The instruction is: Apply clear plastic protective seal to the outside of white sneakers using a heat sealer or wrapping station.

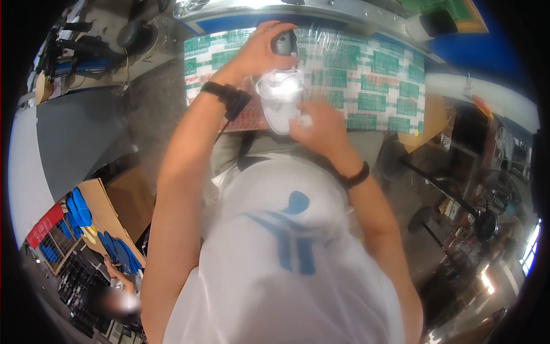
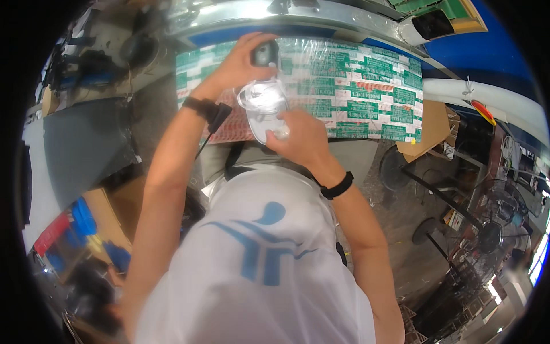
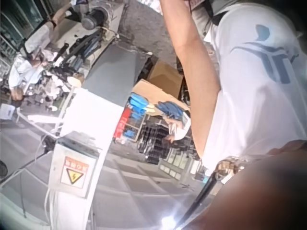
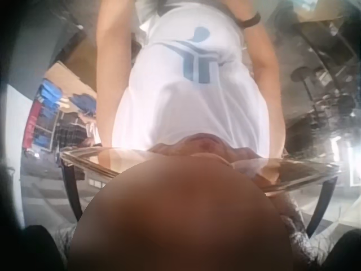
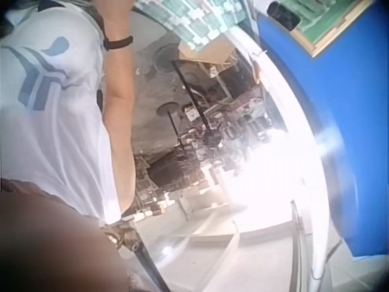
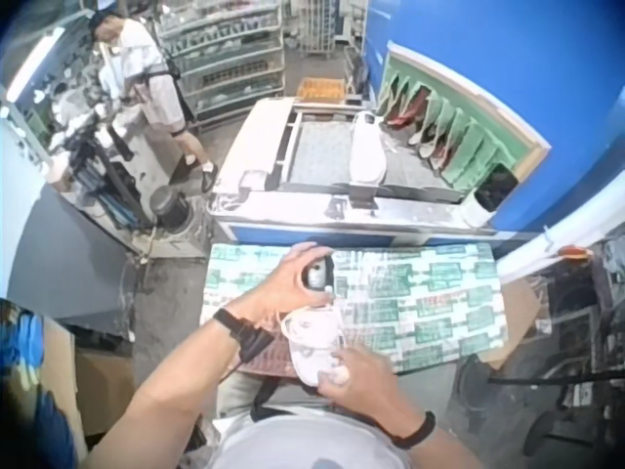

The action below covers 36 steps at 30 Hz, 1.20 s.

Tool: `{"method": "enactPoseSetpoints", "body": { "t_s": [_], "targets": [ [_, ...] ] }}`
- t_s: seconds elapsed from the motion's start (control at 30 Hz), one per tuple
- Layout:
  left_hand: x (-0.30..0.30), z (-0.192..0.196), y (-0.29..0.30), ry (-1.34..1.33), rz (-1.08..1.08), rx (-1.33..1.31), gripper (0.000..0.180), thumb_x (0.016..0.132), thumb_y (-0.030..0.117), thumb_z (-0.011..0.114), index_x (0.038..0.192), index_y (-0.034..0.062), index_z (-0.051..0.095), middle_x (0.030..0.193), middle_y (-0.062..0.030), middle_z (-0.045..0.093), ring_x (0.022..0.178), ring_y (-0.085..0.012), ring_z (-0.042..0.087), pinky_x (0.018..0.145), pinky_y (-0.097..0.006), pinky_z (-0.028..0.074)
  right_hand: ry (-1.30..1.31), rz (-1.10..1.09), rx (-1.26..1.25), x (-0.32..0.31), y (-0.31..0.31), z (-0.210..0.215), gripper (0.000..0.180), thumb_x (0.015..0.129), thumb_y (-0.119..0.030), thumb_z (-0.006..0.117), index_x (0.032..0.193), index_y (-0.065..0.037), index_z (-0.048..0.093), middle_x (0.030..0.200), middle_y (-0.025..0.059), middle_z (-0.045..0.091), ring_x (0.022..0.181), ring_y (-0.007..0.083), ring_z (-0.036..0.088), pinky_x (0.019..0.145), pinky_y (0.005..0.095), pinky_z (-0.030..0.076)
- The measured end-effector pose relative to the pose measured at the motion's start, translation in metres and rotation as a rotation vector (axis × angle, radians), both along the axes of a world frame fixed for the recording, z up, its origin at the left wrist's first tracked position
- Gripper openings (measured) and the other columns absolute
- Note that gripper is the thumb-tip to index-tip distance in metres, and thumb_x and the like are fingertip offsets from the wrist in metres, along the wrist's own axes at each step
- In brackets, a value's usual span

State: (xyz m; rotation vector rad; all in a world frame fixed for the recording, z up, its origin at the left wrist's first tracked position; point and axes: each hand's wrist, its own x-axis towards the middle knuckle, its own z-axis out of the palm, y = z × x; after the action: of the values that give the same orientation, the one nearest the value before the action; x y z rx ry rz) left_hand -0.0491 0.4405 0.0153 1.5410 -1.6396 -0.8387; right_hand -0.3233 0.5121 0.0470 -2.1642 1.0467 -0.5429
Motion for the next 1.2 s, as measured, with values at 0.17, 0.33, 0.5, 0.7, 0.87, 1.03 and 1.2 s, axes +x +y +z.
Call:
{"method": "enactPoseSetpoints", "body": {
  "t_s": [0.17, 0.33, 0.5, 0.7, 0.87, 1.03, 1.2],
  "targets": [
    [0.008, -0.007, 0.005, -0.009, -0.02, -0.011, 0.089, 0.077, 0.04, 0.096, 0.158, 0.0203, 0.063, 0.17, -0.0278, 0.042, 0.157, -0.0465, 0.045, 0.128, -0.052, 0.044, 0.03, 0.097, -0.143, -0.037, 0.033, 0.012, 0.039, 0.073, -0.028, 0.091, 0.103, -0.007, 0.077, 0.097, 0.0118, 0.072, 0.082, 0.0362, 0.073, 0.071, 0.045, 0.06],
    [0.0, -0.001, 0.002, -0.06, 0.006, 0.027, 0.092, 0.078, 0.042, 0.096, 0.161, 0.0208, 0.061, 0.171, -0.0301, 0.04, 0.159, -0.049, 0.043, 0.128, -0.055, 0.042, -0.193, 0.098, -0.212, -0.005, 0.0, 0.002, 0.04, 0.073, -0.029, 0.092, 0.104, -0.009, 0.076, 0.096, 0.0107, 0.071, 0.08, 0.0348, 0.071, 0.069, 0.0441, 0.058],
    [-0.002, -0.008, 0.005, -0.008, -0.008, -0.005, 0.089, 0.082, 0.035, 0.095, 0.162, 0.0204, 0.058, 0.171, -0.0294, 0.042, 0.163, -0.0458, 0.037, 0.133, -0.054, 0.035, -0.075, 0.199, -0.152, 0.0, -0.012, -0.009, 0.037, 0.077, -0.032, 0.089, 0.101, -0.008, 0.073, 0.096, 0.0117, 0.07, 0.084, 0.0357, 0.071, 0.072, 0.0464, 0.057],
    [-0.001, 0.002, 0.002, -0.011, -0.014, 0.029, 0.09, 0.081, 0.035, 0.095, 0.162, 0.0221, 0.059, 0.171, -0.0277, 0.042, 0.163, -0.0449, 0.037, 0.132, -0.055, 0.036, 0.072, 0.222, -0.241, -0.005, -0.001, 0.007, 0.038, 0.077, -0.034, 0.089, 0.096, -0.007, 0.072, 0.093, 0.0136, 0.067, 0.082, 0.036, 0.069, 0.071, 0.0476, 0.056],
    [0.015, 0.0, 0.006, 0.033, -0.035, 0.042, 0.095, 0.083, 0.036, 0.095, 0.167, 0.0232, 0.054, 0.174, -0.0251, 0.04, 0.163, -0.042, 0.037, 0.133, -0.056, 0.035, 0.019, 0.117, -0.123, 0.009, 0.019, 0.031, 0.042, 0.076, -0.038, 0.091, 0.097, -0.006, 0.074, 0.091, 0.0139, 0.068, 0.08, 0.0369, 0.07, 0.071, 0.048, 0.057],
    [0.043, -0.006, 0.044, 0.445, 0.155, 0.149, 0.109, 0.091, 0.033, 0.091, 0.179, 0.0142, 0.029, 0.171, -0.023, 0.047, 0.151, -0.0356, 0.053, 0.118, -0.049, 0.053, -0.19, -0.106, -0.109, 0.0, -0.018, 0.012, 0.035, 0.084, -0.028, 0.087, 0.112, -0.01, 0.076, 0.106, 0.0119, 0.072, 0.095, 0.0378, 0.072, 0.081, 0.0465, 0.059],
    [0.011, -0.012, 0.109, 0.915, 0.853, 0.557, 0.082, 0.102, 0.025, 0.083, 0.17, 0.0065, 0.041, 0.154, -0.0198, 0.061, 0.132, -0.0326, 0.066, 0.105, -0.045, 0.059, -0.065, -0.252, -0.136, -0.031, -0.053, -0.047, 0.034, 0.084, -0.026, 0.087, 0.11, -0.008, 0.075, 0.106, 0.0127, 0.071, 0.097, 0.0373, 0.071, 0.082, 0.0464, 0.059]
  ]
}}
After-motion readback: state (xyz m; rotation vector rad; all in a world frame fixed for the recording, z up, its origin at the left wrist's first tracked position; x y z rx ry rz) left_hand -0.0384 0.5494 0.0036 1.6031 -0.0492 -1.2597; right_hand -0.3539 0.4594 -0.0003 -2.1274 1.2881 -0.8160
